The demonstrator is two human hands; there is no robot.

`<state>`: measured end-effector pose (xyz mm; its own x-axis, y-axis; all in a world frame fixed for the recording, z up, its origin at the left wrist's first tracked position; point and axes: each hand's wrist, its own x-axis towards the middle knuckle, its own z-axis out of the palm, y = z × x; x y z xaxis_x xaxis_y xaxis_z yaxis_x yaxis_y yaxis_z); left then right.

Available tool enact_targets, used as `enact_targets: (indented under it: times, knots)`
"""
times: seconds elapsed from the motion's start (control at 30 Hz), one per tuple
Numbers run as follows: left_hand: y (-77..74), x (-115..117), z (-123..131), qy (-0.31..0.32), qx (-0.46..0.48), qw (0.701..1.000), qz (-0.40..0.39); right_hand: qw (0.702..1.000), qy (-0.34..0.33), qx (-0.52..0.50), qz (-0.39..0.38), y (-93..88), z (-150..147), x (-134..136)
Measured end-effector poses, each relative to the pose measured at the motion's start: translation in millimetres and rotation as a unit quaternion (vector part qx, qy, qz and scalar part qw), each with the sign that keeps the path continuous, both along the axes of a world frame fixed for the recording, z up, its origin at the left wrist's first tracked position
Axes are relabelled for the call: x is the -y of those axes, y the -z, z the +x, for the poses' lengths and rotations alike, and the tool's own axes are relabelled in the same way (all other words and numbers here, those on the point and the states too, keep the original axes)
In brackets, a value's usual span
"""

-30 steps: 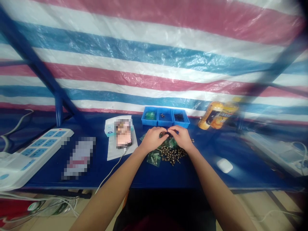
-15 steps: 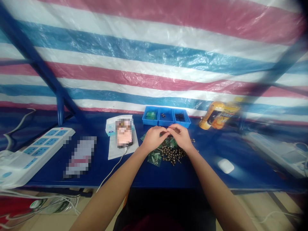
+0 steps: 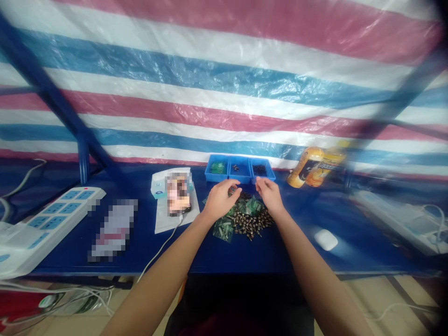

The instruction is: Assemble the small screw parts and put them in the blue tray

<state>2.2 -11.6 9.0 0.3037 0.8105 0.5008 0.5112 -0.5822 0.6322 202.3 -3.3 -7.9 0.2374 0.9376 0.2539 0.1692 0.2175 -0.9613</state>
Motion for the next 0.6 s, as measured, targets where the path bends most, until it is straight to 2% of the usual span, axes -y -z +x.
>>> enact_targets:
  times: [0.1, 0.2, 0.3, 0.4, 0.5, 0.6]
  knots:
    - [0.4, -0.5, -0.1, -0.001, -0.014, 1.0, -0.003, 0.995, 0.082, -0.058, -0.017, 2.0, 7.5, -3.1]
    - [0.8, -1.5, -1.0, -0.01, -0.023, 1.0, -0.003, 0.993, 0.102, 0.036, -0.039, 1.1, 15.0, -1.6]
    - [1.6, -2.9, -2.8, -0.024, -0.023, 0.999, 0.004, 0.976, 0.031, 0.215, -0.012, -0.2, 17.5, 2.8]
    - [2.4, -4.1, -4.3, -0.034, -0.021, 0.999, 0.0, 0.926, -0.043, 0.374, 0.019, 0.8, 12.0, 8.3]
    - [3.1, -4.5, -4.5, -0.037, -0.022, 0.999, -0.006, 0.885, -0.06, 0.462, 0.011, 3.7, 3.2, 12.5]
    - [3.7, -4.4, -4.0, -0.035, -0.023, 0.999, -0.003, 0.866, -0.063, 0.496, 0.008, 4.8, -3.2, 15.0]
